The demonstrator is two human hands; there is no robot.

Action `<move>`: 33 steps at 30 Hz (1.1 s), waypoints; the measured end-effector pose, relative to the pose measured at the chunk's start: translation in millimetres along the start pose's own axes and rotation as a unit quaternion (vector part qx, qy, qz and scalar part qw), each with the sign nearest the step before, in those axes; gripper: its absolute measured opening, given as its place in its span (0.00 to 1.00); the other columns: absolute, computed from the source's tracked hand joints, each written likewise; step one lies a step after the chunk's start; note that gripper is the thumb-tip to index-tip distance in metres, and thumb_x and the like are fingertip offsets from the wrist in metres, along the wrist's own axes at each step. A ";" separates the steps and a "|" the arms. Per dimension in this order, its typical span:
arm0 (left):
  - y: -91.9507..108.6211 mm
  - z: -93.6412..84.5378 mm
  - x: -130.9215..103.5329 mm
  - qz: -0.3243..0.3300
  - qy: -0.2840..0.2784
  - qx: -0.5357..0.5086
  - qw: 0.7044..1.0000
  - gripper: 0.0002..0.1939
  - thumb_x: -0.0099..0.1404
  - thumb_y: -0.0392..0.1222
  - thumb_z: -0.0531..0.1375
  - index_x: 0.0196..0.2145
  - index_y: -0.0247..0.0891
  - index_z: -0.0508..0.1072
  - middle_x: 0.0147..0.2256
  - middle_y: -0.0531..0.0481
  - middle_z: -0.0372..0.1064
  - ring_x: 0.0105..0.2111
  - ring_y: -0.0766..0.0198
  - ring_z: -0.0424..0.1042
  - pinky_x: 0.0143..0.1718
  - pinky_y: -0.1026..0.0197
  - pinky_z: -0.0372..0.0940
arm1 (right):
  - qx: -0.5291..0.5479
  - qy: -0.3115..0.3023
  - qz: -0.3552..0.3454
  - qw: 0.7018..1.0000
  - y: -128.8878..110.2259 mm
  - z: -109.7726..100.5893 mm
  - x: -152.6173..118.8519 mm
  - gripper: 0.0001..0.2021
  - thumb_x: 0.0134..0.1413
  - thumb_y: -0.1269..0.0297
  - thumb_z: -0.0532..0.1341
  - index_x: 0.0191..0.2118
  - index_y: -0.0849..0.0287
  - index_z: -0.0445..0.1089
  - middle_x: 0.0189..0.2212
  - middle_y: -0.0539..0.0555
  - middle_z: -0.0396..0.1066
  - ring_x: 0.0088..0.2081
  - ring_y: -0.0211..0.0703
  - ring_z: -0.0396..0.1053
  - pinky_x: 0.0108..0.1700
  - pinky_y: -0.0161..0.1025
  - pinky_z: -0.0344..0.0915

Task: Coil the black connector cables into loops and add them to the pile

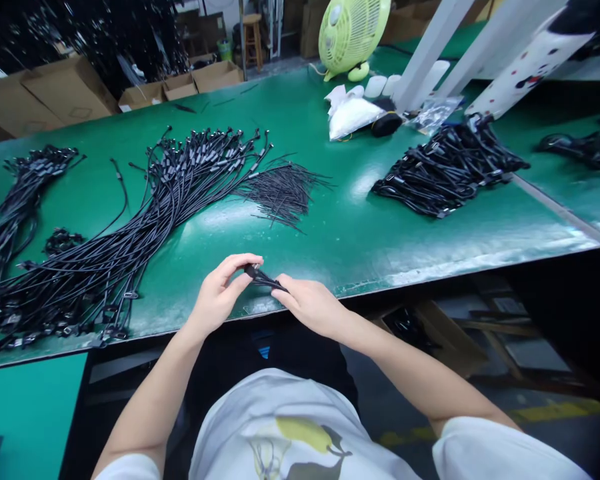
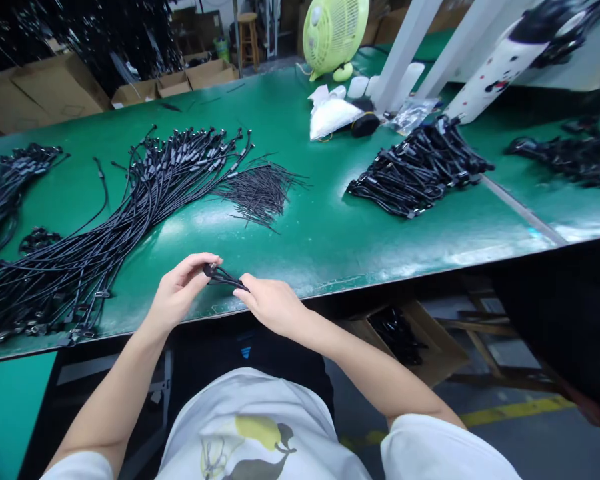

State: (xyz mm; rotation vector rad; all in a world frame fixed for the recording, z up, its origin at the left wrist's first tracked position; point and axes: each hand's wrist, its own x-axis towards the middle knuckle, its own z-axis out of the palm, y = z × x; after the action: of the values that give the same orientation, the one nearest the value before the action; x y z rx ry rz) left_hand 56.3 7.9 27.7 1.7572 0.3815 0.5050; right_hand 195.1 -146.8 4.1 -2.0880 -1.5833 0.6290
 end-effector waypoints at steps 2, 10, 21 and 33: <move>2.2 1.9 1.0 0.000 -0.037 -0.051 0.998 0.12 0.67 0.44 0.58 0.46 0.41 0.75 0.49 0.44 0.73 0.55 0.53 0.67 0.59 0.52 0.58 | 0.091 -0.039 -0.016 0.995 0.2 -5.0 -0.6 0.13 0.69 0.57 0.46 0.37 0.57 0.62 0.25 0.47 0.67 0.27 0.38 0.65 0.30 0.33 0.55; -11.1 48.7 9.1 0.055 0.012 -0.165 0.985 0.10 0.69 0.49 0.54 0.38 0.40 0.65 0.60 0.42 0.63 0.65 0.53 0.53 0.65 0.45 0.47 | -0.022 0.086 -0.021 0.996 -7.4 -2.8 15.0 0.12 0.66 0.61 0.51 0.50 0.62 0.61 0.45 0.60 0.65 0.40 0.45 0.69 0.35 0.39 0.64; -20.4 48.5 24.9 0.066 -0.104 0.077 0.989 0.22 0.73 0.43 0.47 0.63 0.43 0.58 0.66 0.44 0.51 0.68 0.55 0.47 0.68 0.47 0.43 | -0.120 0.028 0.028 0.992 19.4 -11.8 21.8 0.17 0.68 0.52 0.48 0.44 0.60 0.65 0.36 0.58 0.75 0.38 0.45 0.74 0.34 0.36 0.61; -44.6 -20.2 -26.0 -0.099 -0.050 0.222 0.969 0.20 0.67 0.56 0.53 0.49 0.45 0.73 0.49 0.47 0.75 0.52 0.52 0.72 0.56 0.48 0.65 | -0.296 0.329 0.274 0.854 249.8 -228.1 17.0 0.28 0.62 0.59 0.53 0.61 0.74 0.55 0.53 0.74 0.62 0.53 0.62 0.61 0.52 0.52 0.58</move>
State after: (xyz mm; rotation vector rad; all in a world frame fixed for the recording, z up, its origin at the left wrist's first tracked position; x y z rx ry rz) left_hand 24.1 22.1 -15.1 2.1367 0.6267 0.1924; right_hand 526.6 -208.5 35.9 -2.8005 -0.8229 -0.4853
